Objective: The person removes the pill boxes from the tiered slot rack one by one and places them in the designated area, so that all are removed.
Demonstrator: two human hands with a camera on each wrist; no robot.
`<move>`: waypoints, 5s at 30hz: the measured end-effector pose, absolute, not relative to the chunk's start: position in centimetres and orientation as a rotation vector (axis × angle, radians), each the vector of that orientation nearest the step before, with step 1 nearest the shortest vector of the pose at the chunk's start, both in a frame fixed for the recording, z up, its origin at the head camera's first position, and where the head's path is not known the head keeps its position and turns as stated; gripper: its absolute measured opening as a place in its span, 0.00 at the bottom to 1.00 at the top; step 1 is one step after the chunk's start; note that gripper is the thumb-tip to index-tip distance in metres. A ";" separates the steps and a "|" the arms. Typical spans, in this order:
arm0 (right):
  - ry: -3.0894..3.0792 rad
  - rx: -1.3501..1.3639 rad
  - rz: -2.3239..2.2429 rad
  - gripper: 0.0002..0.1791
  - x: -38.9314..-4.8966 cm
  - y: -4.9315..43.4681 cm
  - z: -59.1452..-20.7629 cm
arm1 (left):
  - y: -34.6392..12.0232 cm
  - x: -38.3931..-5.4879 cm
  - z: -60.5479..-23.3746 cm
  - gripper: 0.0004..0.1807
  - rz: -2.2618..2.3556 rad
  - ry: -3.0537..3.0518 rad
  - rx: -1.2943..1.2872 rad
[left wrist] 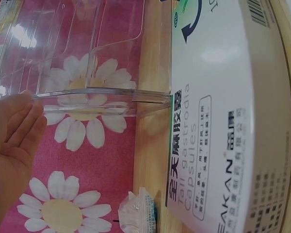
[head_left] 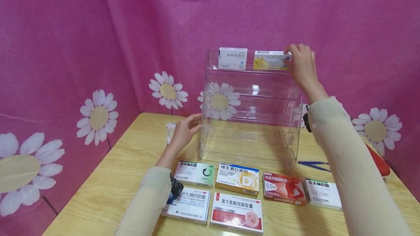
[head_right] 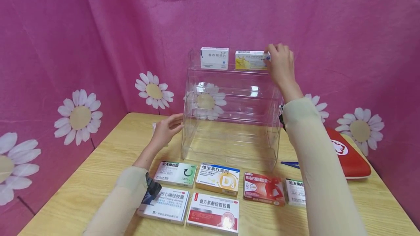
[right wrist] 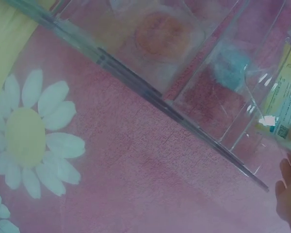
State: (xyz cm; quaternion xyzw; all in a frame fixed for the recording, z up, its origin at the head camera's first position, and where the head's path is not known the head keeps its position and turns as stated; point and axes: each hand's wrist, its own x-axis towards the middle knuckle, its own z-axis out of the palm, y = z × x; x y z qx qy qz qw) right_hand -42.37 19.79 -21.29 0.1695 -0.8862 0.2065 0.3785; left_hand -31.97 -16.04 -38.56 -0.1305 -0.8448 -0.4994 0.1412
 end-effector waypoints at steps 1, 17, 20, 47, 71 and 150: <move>-2.249 0.438 0.532 0.11 -42.4 19.8 -21.3 | -16.0 -32.0 -38.6 0.22 -1.446 -2.443 -0.374; -1.966 0.497 0.727 0.10 -39.6 19.5 -21.4 | -15.9 -32.2 -38.3 0.23 -1.447 -2.466 -0.393; -1.936 0.498 0.758 0.11 -38.6 20.0 -21.9 | -16.0 -32.2 -38.2 0.23 -1.439 -2.470 -0.382; -2.097 0.799 0.638 0.28 -25.6 26.2 -33.3 | -16.3 -32.3 -38.9 0.23 -1.447 -2.483 -0.376; -2.379 0.977 0.892 0.25 -16.8 27.8 -42.3 | -16.1 -32.5 -38.5 0.23 -1.419 -2.478 -0.384; -2.262 0.875 0.811 0.20 -33.7 20.7 -28.3 | -15.9 -32.5 -39.0 0.24 -1.464 -2.471 -0.383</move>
